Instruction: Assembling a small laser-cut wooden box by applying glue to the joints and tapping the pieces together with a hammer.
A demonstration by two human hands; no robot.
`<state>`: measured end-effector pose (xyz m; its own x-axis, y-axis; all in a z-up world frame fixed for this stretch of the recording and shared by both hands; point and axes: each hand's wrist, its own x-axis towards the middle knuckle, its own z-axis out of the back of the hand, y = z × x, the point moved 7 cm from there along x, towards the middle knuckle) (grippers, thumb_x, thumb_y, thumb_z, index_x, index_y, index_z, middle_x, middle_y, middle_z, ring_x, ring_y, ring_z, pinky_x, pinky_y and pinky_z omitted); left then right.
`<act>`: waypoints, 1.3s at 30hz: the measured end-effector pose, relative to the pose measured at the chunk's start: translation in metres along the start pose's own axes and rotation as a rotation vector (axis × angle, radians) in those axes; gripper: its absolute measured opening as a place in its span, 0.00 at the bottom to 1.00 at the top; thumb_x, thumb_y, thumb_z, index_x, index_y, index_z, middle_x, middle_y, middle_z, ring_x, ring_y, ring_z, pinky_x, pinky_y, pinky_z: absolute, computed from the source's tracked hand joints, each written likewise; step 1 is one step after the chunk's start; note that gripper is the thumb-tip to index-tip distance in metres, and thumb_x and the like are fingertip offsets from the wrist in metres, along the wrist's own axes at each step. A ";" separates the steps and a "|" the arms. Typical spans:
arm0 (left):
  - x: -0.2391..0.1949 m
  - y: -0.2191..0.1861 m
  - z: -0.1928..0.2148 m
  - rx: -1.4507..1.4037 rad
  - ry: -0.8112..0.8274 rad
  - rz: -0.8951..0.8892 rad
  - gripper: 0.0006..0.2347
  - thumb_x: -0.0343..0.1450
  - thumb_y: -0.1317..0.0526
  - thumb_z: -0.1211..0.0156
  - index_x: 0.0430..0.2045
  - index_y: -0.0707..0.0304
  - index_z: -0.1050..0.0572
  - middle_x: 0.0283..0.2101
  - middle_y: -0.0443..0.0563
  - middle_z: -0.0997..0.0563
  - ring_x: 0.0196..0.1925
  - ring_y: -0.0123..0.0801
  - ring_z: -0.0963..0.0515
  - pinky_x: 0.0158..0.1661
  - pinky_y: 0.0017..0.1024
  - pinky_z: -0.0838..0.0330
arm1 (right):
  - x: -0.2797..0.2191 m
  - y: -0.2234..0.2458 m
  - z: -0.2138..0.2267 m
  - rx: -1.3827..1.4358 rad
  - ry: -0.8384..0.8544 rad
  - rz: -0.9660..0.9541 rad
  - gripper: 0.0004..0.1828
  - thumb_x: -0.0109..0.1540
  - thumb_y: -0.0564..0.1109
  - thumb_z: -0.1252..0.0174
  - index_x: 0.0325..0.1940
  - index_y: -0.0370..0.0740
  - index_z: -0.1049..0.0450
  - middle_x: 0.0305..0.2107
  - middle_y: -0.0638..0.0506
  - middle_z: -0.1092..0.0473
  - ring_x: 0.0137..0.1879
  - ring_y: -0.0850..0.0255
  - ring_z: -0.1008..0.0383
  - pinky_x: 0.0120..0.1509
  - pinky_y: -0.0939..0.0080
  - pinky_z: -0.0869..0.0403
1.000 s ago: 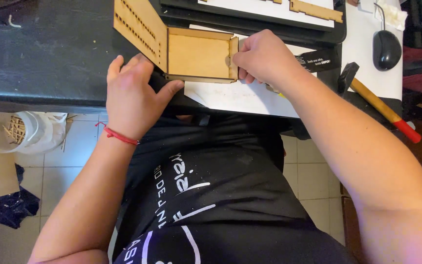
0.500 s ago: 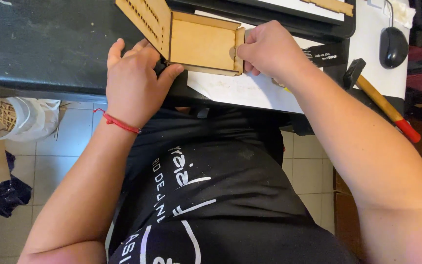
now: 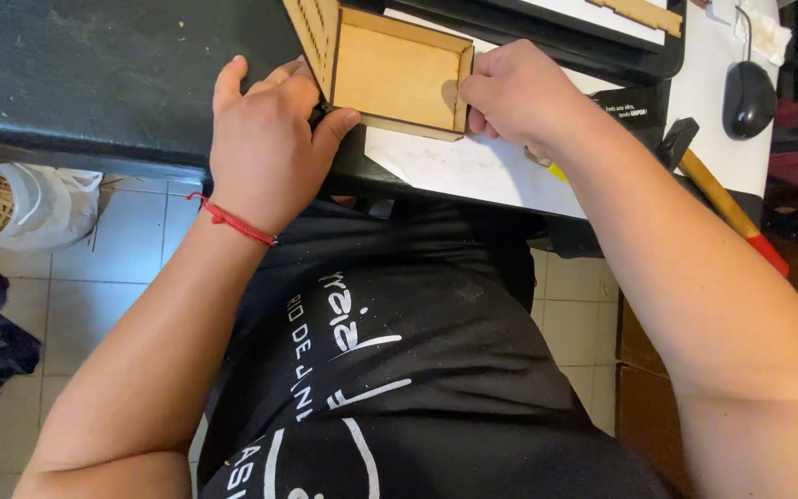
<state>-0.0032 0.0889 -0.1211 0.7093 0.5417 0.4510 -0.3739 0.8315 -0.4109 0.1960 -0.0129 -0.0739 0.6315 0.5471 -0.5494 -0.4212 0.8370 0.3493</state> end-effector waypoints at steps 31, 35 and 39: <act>0.000 -0.003 0.000 -0.025 0.004 -0.010 0.13 0.75 0.55 0.34 0.28 0.65 0.28 0.30 0.49 0.22 0.33 0.47 0.22 0.60 0.49 0.43 | -0.006 0.007 -0.003 -0.061 -0.003 -0.018 0.14 0.61 0.44 0.57 0.23 0.43 0.32 0.18 0.51 0.34 0.20 0.63 0.45 0.24 0.62 0.47; 0.002 -0.006 0.002 -0.003 -0.025 -0.032 0.12 0.75 0.55 0.35 0.34 0.65 0.26 0.29 0.49 0.21 0.31 0.46 0.22 0.58 0.46 0.41 | 0.009 -0.001 -0.006 0.068 -0.010 0.043 0.12 0.59 0.40 0.57 0.22 0.41 0.34 0.19 0.50 0.30 0.22 0.65 0.40 0.25 0.67 0.42; 0.004 -0.008 0.004 0.007 -0.016 -0.049 0.12 0.73 0.55 0.37 0.44 0.64 0.25 0.34 0.52 0.17 0.37 0.47 0.20 0.56 0.45 0.41 | -0.004 0.009 -0.002 -0.061 -0.018 0.027 0.13 0.57 0.43 0.57 0.20 0.42 0.31 0.16 0.52 0.32 0.18 0.62 0.43 0.24 0.61 0.44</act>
<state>0.0002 0.0848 -0.1128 0.7175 0.5018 0.4831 -0.3427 0.8581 -0.3823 0.1886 -0.0079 -0.0704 0.6308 0.5699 -0.5266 -0.4765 0.8201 0.3168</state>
